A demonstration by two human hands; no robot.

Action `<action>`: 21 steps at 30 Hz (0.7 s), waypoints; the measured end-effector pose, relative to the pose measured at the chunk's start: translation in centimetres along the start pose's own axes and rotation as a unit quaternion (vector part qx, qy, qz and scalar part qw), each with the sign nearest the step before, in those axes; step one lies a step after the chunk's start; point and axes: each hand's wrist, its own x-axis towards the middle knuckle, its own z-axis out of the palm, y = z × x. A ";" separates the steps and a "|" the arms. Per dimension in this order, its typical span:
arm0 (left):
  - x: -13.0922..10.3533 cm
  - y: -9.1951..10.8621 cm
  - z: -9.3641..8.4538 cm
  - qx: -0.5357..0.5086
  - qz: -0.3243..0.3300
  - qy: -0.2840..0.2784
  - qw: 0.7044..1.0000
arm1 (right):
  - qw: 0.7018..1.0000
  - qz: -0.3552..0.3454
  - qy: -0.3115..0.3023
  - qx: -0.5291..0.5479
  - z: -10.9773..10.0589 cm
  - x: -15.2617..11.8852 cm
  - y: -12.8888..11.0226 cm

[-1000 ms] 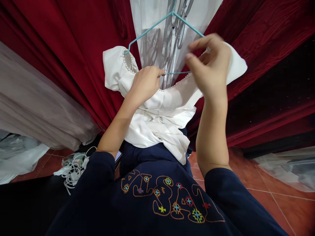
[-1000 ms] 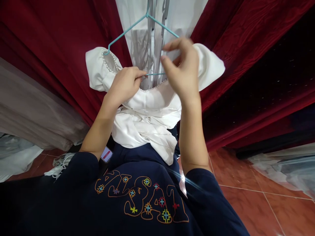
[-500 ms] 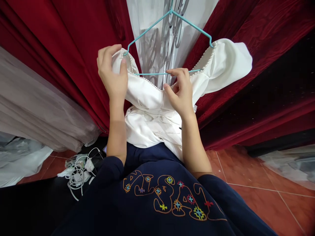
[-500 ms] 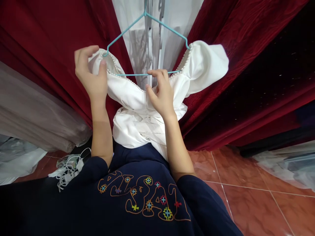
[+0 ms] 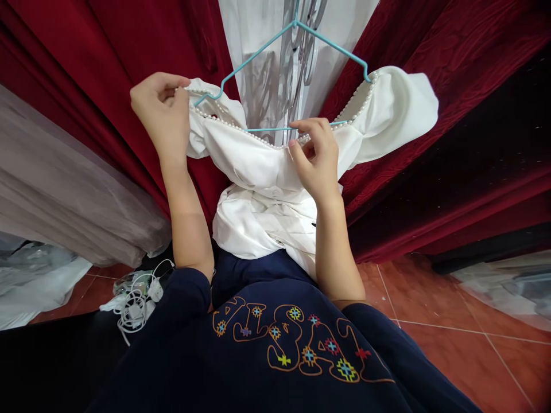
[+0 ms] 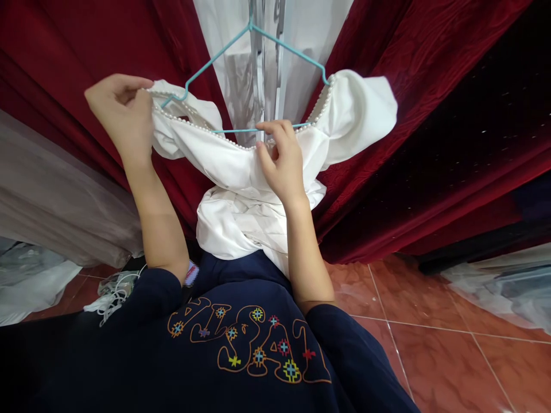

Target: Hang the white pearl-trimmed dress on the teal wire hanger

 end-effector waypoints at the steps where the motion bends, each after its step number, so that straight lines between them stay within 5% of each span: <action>1: -0.2 -0.7 -0.1 0.009 -0.016 0.022 1.000 | 1.000 0.002 0.000 0.001 0.2 0.1 0.0; 4: -2.9 -2.7 0.7 0.026 -0.111 0.096 0.989 | 1.000 0.000 0.026 0.016 1.0 0.4 0.3; 6: -5.8 -3.7 1.9 -0.027 -0.186 0.084 0.979 | 0.998 -0.001 0.056 0.020 1.4 0.8 0.9; 11: -10.3 -5.1 3.3 -0.060 -0.222 0.088 0.969 | 0.996 -0.005 0.093 0.009 1.5 1.8 2.6; 14: -10.5 -4.6 2.3 -0.122 -0.178 0.097 0.972 | 0.996 -0.010 0.085 0.010 1.6 2.1 3.0; 17: -10.4 -2.3 1.5 -0.197 -0.067 0.042 0.977 | 0.996 -0.009 0.087 0.014 1.9 1.9 2.7; 21: -10.6 2.0 3.3 -0.243 0.030 0.002 0.970 | 0.995 -0.004 0.100 0.007 2.2 1.7 2.2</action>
